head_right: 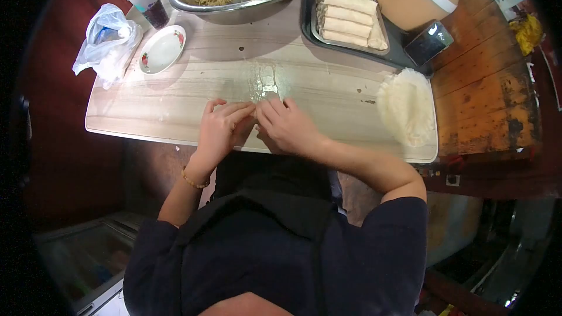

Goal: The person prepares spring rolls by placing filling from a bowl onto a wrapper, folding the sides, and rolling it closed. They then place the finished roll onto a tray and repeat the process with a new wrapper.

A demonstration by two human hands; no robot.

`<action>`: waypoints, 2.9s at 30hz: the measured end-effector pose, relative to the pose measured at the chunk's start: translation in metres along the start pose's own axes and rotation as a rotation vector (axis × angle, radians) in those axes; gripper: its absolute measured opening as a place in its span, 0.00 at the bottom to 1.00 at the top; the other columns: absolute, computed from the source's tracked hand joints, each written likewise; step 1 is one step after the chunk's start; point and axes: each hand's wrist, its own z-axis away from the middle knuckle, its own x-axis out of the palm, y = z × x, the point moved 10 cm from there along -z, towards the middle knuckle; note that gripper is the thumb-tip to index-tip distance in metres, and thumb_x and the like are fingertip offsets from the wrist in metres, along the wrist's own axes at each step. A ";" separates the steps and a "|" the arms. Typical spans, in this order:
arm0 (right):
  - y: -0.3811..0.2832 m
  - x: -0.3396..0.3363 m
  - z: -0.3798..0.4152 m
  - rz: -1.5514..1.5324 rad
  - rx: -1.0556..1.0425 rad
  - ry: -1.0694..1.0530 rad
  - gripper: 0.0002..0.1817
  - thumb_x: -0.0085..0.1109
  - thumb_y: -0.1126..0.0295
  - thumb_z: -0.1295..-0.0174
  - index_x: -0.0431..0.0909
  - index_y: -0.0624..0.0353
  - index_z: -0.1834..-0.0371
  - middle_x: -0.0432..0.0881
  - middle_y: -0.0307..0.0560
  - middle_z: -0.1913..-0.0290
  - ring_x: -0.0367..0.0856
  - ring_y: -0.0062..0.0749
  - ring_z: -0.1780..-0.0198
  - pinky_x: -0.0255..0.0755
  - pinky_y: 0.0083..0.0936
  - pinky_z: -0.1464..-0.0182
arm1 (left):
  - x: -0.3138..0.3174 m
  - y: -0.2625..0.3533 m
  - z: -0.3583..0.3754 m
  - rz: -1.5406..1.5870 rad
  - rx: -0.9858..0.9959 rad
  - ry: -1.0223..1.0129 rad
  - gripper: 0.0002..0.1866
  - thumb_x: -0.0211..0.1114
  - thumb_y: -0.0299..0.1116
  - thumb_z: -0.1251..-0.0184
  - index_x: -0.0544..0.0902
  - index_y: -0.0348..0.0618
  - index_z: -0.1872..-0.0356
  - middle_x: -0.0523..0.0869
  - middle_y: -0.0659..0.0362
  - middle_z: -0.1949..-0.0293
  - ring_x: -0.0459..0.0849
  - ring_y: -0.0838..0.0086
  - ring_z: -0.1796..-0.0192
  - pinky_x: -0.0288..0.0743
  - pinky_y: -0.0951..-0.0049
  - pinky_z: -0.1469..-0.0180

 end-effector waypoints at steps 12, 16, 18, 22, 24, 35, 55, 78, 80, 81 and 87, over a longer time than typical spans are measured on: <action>0.045 0.025 -0.008 -0.104 0.267 -0.008 0.29 0.59 0.63 0.38 0.68 0.70 0.37 0.74 0.63 0.37 0.74 0.49 0.36 0.56 0.51 0.27 | 0.028 -0.027 -0.026 -0.202 0.061 -0.081 0.18 0.52 0.35 0.27 0.79 0.36 0.43 0.82 0.51 0.41 0.73 0.61 0.31 0.52 0.42 0.29; 0.054 0.032 -0.008 -0.175 0.291 0.025 0.29 0.57 0.65 0.35 0.65 0.71 0.34 0.74 0.65 0.37 0.72 0.51 0.34 0.53 0.51 0.26 | 0.038 -0.039 -0.027 -0.153 0.033 -0.112 0.20 0.50 0.36 0.26 0.77 0.35 0.40 0.78 0.49 0.37 0.68 0.60 0.27 0.44 0.39 0.26; 0.054 0.031 -0.007 -0.188 0.287 0.034 0.29 0.56 0.66 0.34 0.65 0.71 0.34 0.74 0.65 0.37 0.72 0.51 0.34 0.53 0.51 0.26 | 0.046 -0.045 -0.024 -0.125 -0.031 -0.218 0.23 0.47 0.38 0.22 0.72 0.36 0.34 0.71 0.51 0.30 0.60 0.60 0.23 0.39 0.42 0.24; 0.062 0.025 -0.003 -0.448 0.328 0.073 0.25 0.57 0.67 0.35 0.67 0.66 0.37 0.75 0.63 0.38 0.72 0.52 0.34 0.51 0.52 0.26 | 0.042 -0.045 -0.021 0.031 -0.090 -0.180 0.22 0.48 0.39 0.23 0.73 0.39 0.35 0.70 0.51 0.29 0.60 0.59 0.23 0.37 0.42 0.24; 0.067 0.019 -0.003 -0.563 0.345 0.077 0.22 0.58 0.67 0.35 0.70 0.62 0.40 0.76 0.60 0.41 0.73 0.53 0.36 0.52 0.53 0.26 | 0.040 -0.054 -0.026 0.081 -0.093 -0.090 0.19 0.53 0.38 0.25 0.79 0.42 0.40 0.76 0.51 0.35 0.68 0.58 0.29 0.49 0.47 0.26; 0.083 0.030 -0.010 -0.498 0.249 0.019 0.08 0.59 0.64 0.34 0.77 0.50 0.55 0.77 0.43 0.57 0.75 0.41 0.49 0.61 0.45 0.46 | 0.058 -0.088 -0.042 0.513 -0.285 -0.251 0.11 0.64 0.34 0.30 0.86 0.35 0.59 0.84 0.56 0.63 0.80 0.75 0.66 0.73 0.75 0.60; 0.032 -0.004 -0.053 -0.025 0.119 0.117 0.16 0.58 0.70 0.53 0.77 0.65 0.61 0.77 0.53 0.59 0.75 0.46 0.53 0.68 0.38 0.48 | 0.039 -0.110 -0.055 0.809 -0.280 -0.287 0.27 0.66 0.20 0.36 0.72 0.36 0.34 0.83 0.56 0.46 0.79 0.76 0.43 0.74 0.76 0.44; 0.112 0.057 -0.091 -0.213 0.219 -0.312 0.16 0.61 0.75 0.45 0.76 0.62 0.52 0.82 0.54 0.57 0.85 0.50 0.55 0.78 0.39 0.55 | -0.003 -0.156 -0.080 0.458 -0.287 0.189 0.20 0.64 0.32 0.30 0.76 0.36 0.40 0.85 0.55 0.68 0.83 0.75 0.69 0.78 0.74 0.64; 0.112 0.047 -0.090 -0.272 0.241 -0.360 0.17 0.61 0.75 0.46 0.76 0.62 0.51 0.82 0.55 0.56 0.84 0.51 0.55 0.79 0.40 0.55 | -0.001 -0.153 -0.079 0.469 -0.296 0.171 0.21 0.64 0.32 0.30 0.76 0.36 0.39 0.85 0.55 0.68 0.83 0.75 0.69 0.78 0.74 0.64; 0.113 0.047 -0.087 -0.331 0.262 -0.408 0.18 0.61 0.76 0.47 0.76 0.62 0.51 0.82 0.55 0.55 0.84 0.52 0.55 0.79 0.40 0.54 | 0.000 -0.152 -0.078 0.508 -0.305 0.167 0.20 0.64 0.32 0.30 0.75 0.36 0.39 0.85 0.55 0.68 0.83 0.75 0.69 0.78 0.74 0.64; 0.151 -0.027 -0.073 -0.244 0.173 -0.219 0.11 0.60 0.78 0.46 0.78 0.60 0.58 0.82 0.53 0.61 0.83 0.51 0.55 0.77 0.42 0.53 | 0.004 -0.146 -0.072 0.563 -0.304 0.139 0.20 0.62 0.33 0.28 0.76 0.37 0.39 0.85 0.55 0.67 0.83 0.75 0.68 0.79 0.73 0.64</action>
